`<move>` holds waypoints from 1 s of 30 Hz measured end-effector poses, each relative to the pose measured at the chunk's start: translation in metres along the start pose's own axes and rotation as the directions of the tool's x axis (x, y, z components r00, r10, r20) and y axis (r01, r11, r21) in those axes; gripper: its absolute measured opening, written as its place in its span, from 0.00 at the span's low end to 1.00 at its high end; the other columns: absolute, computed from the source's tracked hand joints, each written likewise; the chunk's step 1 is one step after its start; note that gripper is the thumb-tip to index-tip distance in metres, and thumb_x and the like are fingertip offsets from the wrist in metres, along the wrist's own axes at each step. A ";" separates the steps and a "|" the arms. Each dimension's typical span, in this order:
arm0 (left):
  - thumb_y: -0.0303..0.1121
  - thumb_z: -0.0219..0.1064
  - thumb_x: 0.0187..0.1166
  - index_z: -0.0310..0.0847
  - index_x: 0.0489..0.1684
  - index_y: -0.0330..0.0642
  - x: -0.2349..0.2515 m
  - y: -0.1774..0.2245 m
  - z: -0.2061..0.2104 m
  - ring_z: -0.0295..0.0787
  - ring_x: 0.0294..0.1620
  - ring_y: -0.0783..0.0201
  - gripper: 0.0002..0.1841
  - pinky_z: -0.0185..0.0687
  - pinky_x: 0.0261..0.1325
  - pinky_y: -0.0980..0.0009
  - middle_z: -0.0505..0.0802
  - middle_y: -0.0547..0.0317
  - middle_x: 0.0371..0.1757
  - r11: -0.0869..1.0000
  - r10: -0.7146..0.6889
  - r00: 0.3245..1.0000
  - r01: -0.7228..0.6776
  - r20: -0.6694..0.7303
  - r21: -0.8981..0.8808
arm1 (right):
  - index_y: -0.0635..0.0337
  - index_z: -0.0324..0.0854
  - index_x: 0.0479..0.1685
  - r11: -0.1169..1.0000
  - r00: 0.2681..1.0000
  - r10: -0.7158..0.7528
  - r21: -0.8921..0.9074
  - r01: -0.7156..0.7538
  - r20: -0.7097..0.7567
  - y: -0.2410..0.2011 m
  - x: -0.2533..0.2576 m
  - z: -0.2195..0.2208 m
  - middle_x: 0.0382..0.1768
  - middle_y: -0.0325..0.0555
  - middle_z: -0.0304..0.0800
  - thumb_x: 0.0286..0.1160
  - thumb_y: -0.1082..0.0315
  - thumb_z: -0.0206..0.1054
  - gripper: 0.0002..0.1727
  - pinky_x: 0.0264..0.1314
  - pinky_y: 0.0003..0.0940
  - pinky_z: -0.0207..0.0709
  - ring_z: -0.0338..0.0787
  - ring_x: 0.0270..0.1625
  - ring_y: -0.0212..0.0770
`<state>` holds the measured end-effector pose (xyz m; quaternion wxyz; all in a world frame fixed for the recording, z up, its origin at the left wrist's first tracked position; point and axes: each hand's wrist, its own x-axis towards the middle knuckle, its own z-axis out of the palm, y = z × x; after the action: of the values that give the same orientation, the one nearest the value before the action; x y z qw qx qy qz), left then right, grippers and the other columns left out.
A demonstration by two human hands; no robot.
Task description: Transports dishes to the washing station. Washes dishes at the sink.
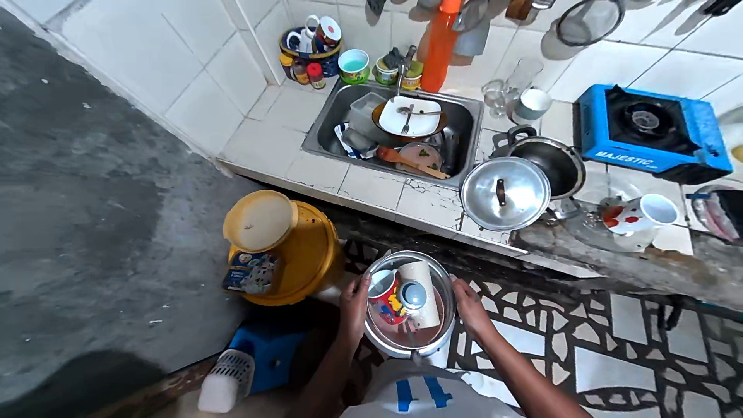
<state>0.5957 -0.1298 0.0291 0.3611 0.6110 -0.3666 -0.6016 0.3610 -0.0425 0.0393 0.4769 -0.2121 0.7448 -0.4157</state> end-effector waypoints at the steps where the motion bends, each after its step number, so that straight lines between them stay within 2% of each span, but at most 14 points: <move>1: 0.39 0.63 0.89 0.86 0.57 0.30 0.001 0.000 0.000 0.91 0.54 0.61 0.18 0.86 0.64 0.60 0.94 0.46 0.52 1.000 0.002 1.000 -0.002 0.000 0.002 | 0.65 0.82 0.52 1.000 1.000 0.004 -0.001 -0.004 -0.002 0.001 0.001 0.001 0.44 0.49 0.87 0.95 0.56 0.48 0.22 0.56 0.37 0.81 0.87 0.49 0.35; 3: 0.39 0.64 0.88 0.86 0.56 0.30 0.003 0.000 0.000 0.91 0.53 0.62 0.18 0.86 0.63 0.61 0.94 0.47 0.52 1.000 0.006 1.000 -0.006 0.004 0.017 | 0.65 0.82 0.52 1.000 1.000 0.011 0.003 -0.011 -0.008 0.005 0.002 0.002 0.44 0.49 0.87 0.95 0.56 0.48 0.22 0.54 0.37 0.81 0.87 0.47 0.35; 8: 0.39 0.64 0.88 0.86 0.58 0.31 0.000 0.003 -0.005 0.91 0.54 0.63 0.17 0.86 0.63 0.63 0.94 0.48 0.52 1.000 0.009 1.000 -0.009 0.024 0.014 | 0.65 0.82 0.54 1.000 1.000 0.007 0.028 -0.007 -0.009 0.009 0.001 0.007 0.47 0.50 0.88 0.96 0.56 0.46 0.23 0.57 0.37 0.81 0.87 0.51 0.36; 11: 0.38 0.64 0.88 0.86 0.58 0.30 -0.002 0.003 -0.012 0.91 0.53 0.64 0.17 0.86 0.62 0.64 0.94 0.47 0.52 1.000 0.021 1.000 -0.021 -0.004 -0.002 | 0.64 0.82 0.51 1.000 1.000 0.011 0.015 -0.011 0.012 0.008 0.001 0.012 0.44 0.49 0.88 0.96 0.55 0.46 0.23 0.54 0.37 0.82 0.88 0.48 0.35; 15: 0.39 0.63 0.89 0.86 0.60 0.30 -0.003 -0.001 -0.022 0.91 0.55 0.63 0.18 0.85 0.64 0.62 0.94 0.47 0.54 1.000 0.004 0.998 -0.004 -0.056 0.001 | 0.63 0.82 0.51 0.999 0.997 0.019 -0.030 -0.016 0.072 0.002 0.005 0.020 0.44 0.49 0.88 0.95 0.53 0.47 0.24 0.54 0.40 0.83 0.88 0.47 0.37; 18: 0.41 0.63 0.89 0.87 0.56 0.32 -0.001 -0.001 -0.027 0.92 0.52 0.62 0.18 0.87 0.62 0.61 0.94 0.48 0.51 1.000 -0.003 0.996 0.005 -0.092 0.020 | 0.62 0.82 0.51 0.997 0.993 0.027 -0.071 -0.019 0.112 -0.004 0.008 0.024 0.43 0.48 0.86 0.95 0.53 0.47 0.23 0.52 0.40 0.81 0.86 0.46 0.37; 22: 0.41 0.62 0.89 0.86 0.59 0.32 0.003 0.010 -0.027 0.91 0.55 0.60 0.19 0.86 0.64 0.58 0.94 0.46 0.54 0.999 0.017 0.996 -0.012 -0.093 0.050 | 0.61 0.82 0.54 0.988 0.989 0.033 -0.153 -0.010 0.147 -0.018 0.013 0.023 0.46 0.50 0.87 0.96 0.51 0.45 0.25 0.56 0.44 0.81 0.87 0.50 0.40; 26: 0.41 0.60 0.90 0.83 0.64 0.31 0.017 0.032 -0.011 0.89 0.61 0.59 0.21 0.83 0.69 0.57 0.92 0.44 0.61 0.998 0.051 0.998 -0.050 -0.025 0.024 | 0.66 0.81 0.58 0.977 0.988 -0.038 -0.202 0.068 0.149 -0.039 0.022 0.009 0.50 0.56 0.87 0.96 0.51 0.44 0.27 0.61 0.48 0.80 0.87 0.54 0.44; 30: 0.42 0.61 0.90 0.85 0.64 0.32 0.043 0.059 0.028 0.90 0.60 0.60 0.20 0.84 0.67 0.58 0.92 0.46 0.60 0.994 0.112 0.993 -0.113 0.044 0.014 | 0.64 0.81 0.60 0.961 0.990 -0.097 -0.249 0.119 0.099 -0.067 0.050 -0.016 0.51 0.56 0.88 0.95 0.49 0.43 0.28 0.60 0.49 0.81 0.89 0.54 0.45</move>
<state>0.5677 -0.1953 0.0606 0.3816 0.5793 -0.4128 -0.5903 0.3185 -0.1098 0.0709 0.4539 -0.3294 0.7581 -0.3328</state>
